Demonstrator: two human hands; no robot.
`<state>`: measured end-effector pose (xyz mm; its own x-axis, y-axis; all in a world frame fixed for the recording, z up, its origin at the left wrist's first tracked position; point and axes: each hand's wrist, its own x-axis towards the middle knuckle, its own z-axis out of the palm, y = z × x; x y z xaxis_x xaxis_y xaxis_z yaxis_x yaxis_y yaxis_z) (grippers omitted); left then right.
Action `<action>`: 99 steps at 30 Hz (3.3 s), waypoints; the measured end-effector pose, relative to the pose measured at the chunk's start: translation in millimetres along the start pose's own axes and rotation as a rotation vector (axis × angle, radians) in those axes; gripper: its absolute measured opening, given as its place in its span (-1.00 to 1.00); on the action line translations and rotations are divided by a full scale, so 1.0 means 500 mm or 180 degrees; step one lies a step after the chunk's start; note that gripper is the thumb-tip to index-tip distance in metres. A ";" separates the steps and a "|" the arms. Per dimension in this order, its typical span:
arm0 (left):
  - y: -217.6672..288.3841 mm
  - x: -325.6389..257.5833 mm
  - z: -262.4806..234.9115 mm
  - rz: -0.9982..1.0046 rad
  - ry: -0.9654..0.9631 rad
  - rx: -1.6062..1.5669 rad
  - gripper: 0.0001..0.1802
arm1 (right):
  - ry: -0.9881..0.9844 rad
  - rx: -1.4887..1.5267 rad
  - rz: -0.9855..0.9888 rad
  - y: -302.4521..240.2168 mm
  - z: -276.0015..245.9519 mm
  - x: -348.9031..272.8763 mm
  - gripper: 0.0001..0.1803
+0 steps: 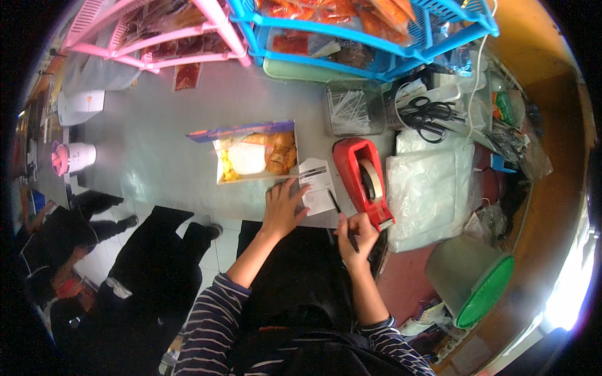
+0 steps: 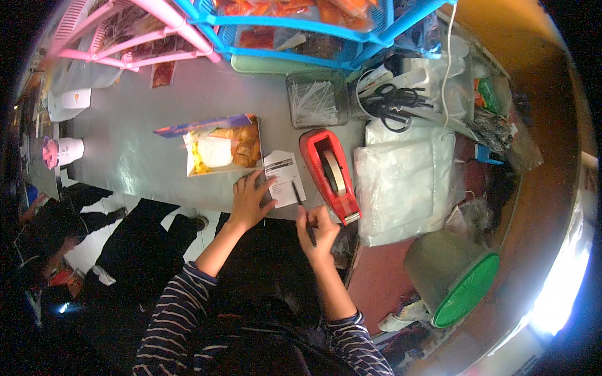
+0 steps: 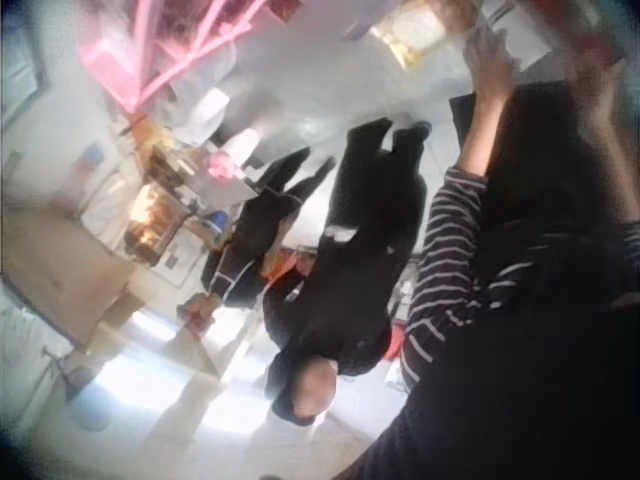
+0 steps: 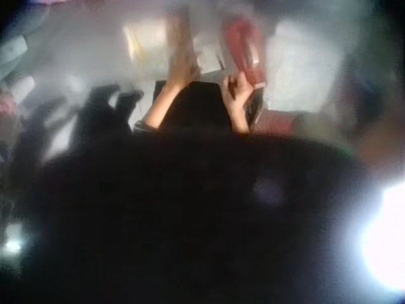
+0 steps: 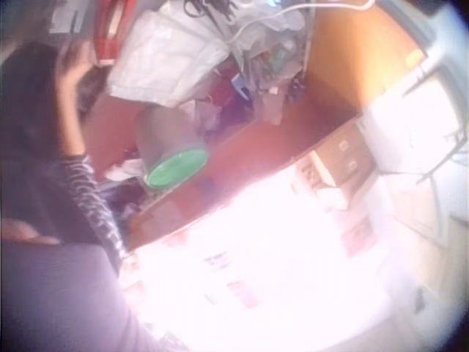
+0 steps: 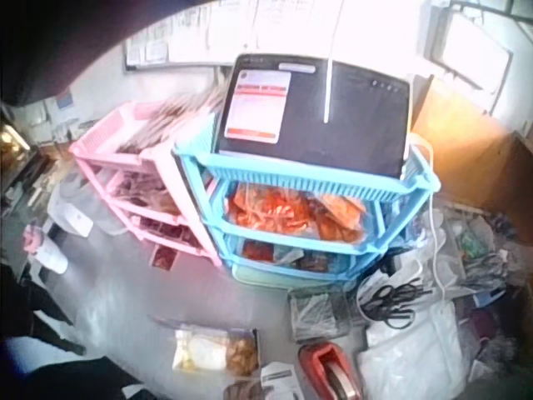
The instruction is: The person writes on a paper, then cuts open several small snack packages using scissors. They place the contents into a larger plastic bag, seal it, and hand it to a customer. The person then pours a beverage into a cup from a water dispenser.
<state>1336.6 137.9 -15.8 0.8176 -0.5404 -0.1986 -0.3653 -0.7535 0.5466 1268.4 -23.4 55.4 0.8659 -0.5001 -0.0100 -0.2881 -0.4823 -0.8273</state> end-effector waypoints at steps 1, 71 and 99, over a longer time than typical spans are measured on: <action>0.000 0.003 0.001 0.0076 0.0027 -0.0027 -0.37 | -0.0171 0.0310 0.0687 0.007 0.019 -0.022 -0.80; -0.152 0.133 -0.370 0.0298 0.1599 0.0852 -0.71 | 0.0931 -0.0544 0.0233 -0.078 -0.041 0.171 -0.89; -0.306 -0.040 -0.462 0.3259 -0.0799 -0.0211 -0.47 | -0.2507 -0.0892 -0.1278 -0.264 0.124 -0.008 -0.26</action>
<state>1478.7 350.5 92.4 0.0147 -0.9745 0.2239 -0.7976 0.1236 0.5904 1328.3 86.9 129.9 0.9206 0.3256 -0.2157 0.0942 -0.7212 -0.6863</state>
